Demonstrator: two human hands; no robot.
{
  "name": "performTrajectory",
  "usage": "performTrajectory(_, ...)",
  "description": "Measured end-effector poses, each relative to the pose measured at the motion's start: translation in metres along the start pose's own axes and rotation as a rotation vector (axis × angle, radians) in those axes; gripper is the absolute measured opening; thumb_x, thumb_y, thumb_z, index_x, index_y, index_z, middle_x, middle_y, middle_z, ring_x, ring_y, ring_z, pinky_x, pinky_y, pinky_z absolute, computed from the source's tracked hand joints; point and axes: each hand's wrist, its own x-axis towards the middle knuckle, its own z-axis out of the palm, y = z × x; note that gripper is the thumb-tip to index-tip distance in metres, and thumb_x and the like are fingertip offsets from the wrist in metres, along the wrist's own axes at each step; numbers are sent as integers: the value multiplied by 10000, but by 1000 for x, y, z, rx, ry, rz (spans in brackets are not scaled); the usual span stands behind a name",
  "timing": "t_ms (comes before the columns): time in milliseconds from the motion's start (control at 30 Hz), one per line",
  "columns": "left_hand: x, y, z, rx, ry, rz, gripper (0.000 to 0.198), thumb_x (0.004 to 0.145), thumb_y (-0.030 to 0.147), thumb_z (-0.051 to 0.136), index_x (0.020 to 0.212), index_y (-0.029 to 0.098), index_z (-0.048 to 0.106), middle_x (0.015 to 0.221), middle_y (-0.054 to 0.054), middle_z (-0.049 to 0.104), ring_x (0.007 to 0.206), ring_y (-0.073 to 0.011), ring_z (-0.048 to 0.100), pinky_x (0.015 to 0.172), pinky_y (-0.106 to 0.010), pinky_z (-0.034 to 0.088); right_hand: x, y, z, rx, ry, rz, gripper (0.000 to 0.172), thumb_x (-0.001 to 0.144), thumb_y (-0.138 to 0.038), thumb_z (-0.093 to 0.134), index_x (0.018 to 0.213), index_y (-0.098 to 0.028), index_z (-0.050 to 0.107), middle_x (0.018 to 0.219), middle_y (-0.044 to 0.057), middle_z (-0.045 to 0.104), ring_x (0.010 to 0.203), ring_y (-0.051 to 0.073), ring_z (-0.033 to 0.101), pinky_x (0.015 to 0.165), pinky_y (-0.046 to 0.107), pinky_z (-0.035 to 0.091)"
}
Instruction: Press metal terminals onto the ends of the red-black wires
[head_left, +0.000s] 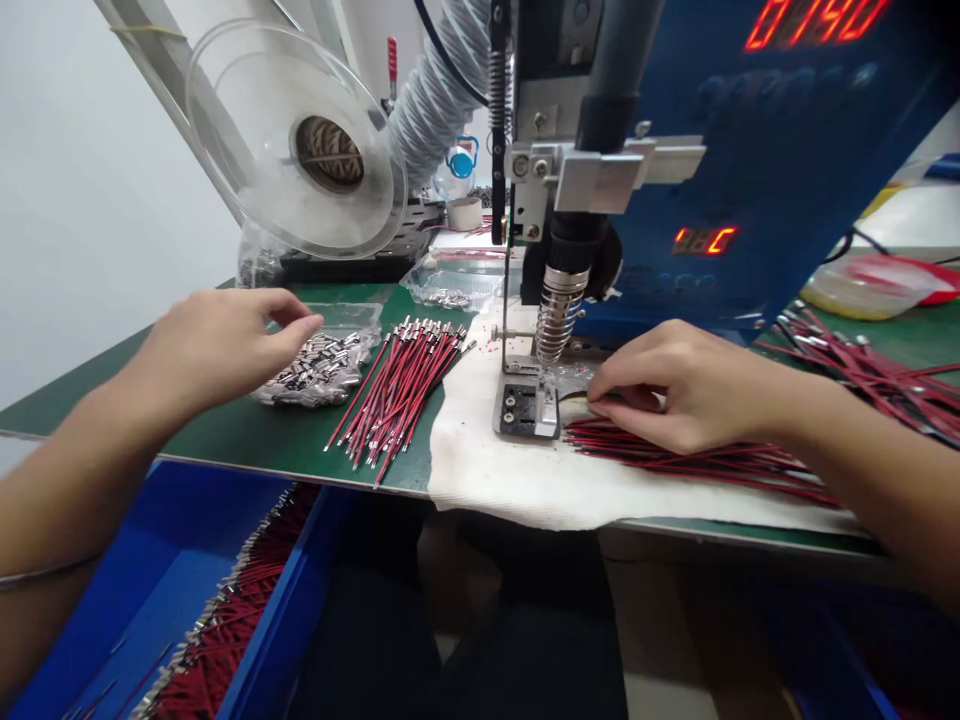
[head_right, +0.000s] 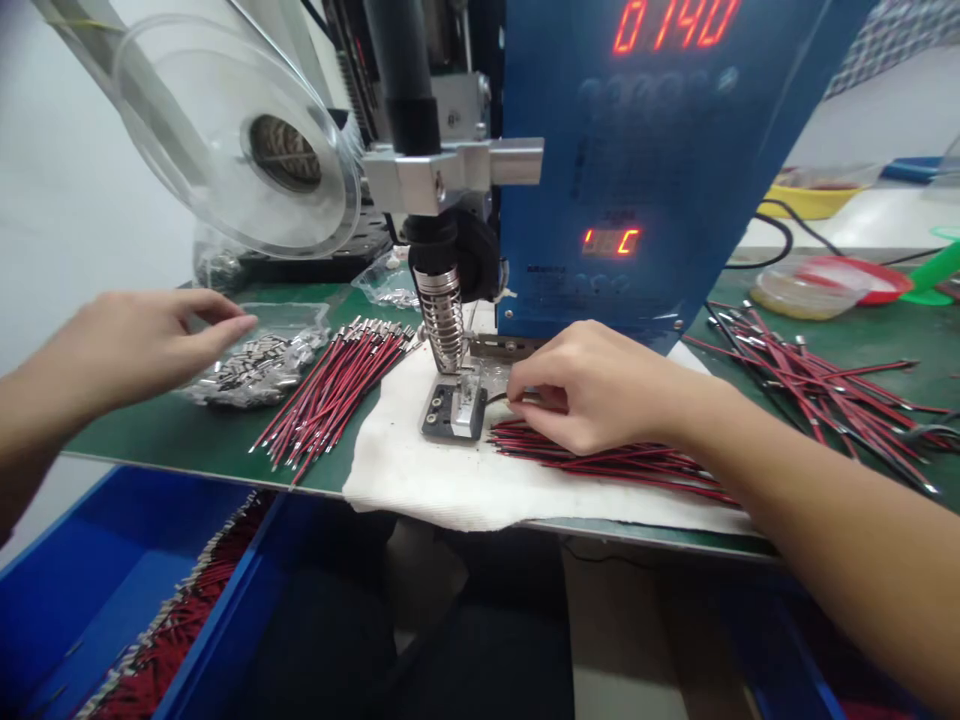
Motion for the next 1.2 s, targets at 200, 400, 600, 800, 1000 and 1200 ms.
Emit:
performTrajectory(200,7,-25,17,-226,-135,-50,182,855,458,808,847,281,850,570,48,639,714,-214,561,706,-284,321,0,2,-3,-114,-96,45,259,994,-261,564,881,-214,792,715,16,751,584,135,636,572,282,380)
performTrajectory(400,13,-28,25,-284,-107,-123,153,824,424,908,754,304,846,520,56,590,664,-200,506,683,-298,255,1,2,-5,-122,-187,102,257,977,-283,559,893,-233,796,744,15,761,599,147,632,582,301,359)
performTrajectory(600,13,-30,27,-314,-85,-102,138,769,315,974,721,296,845,491,75,568,640,-176,487,666,-276,240,0,4,-10,-108,-248,200,241,955,-336,594,947,-270,827,743,-3,755,598,150,614,582,300,362)
performTrajectory(800,10,-29,31,-298,-50,-47,167,775,260,958,685,311,827,452,96,545,599,-175,483,629,-276,231,0,4,-14,-112,-276,250,224,909,-294,600,917,-276,824,672,-24,702,535,127,540,588,300,347)
performTrajectory(1000,14,-29,28,-254,-90,-32,134,762,261,957,712,297,838,444,105,562,588,-178,507,636,-267,266,2,3,-12,-132,-291,287,213,906,-307,585,830,-269,780,621,-38,645,490,110,473,560,300,318)
performTrajectory(1200,13,-23,22,-185,-144,-125,76,741,376,916,740,328,857,408,90,521,583,-203,525,637,-289,306,1,6,-10,-111,-237,210,218,921,-250,578,830,-248,776,670,-8,686,548,133,531,591,313,357)
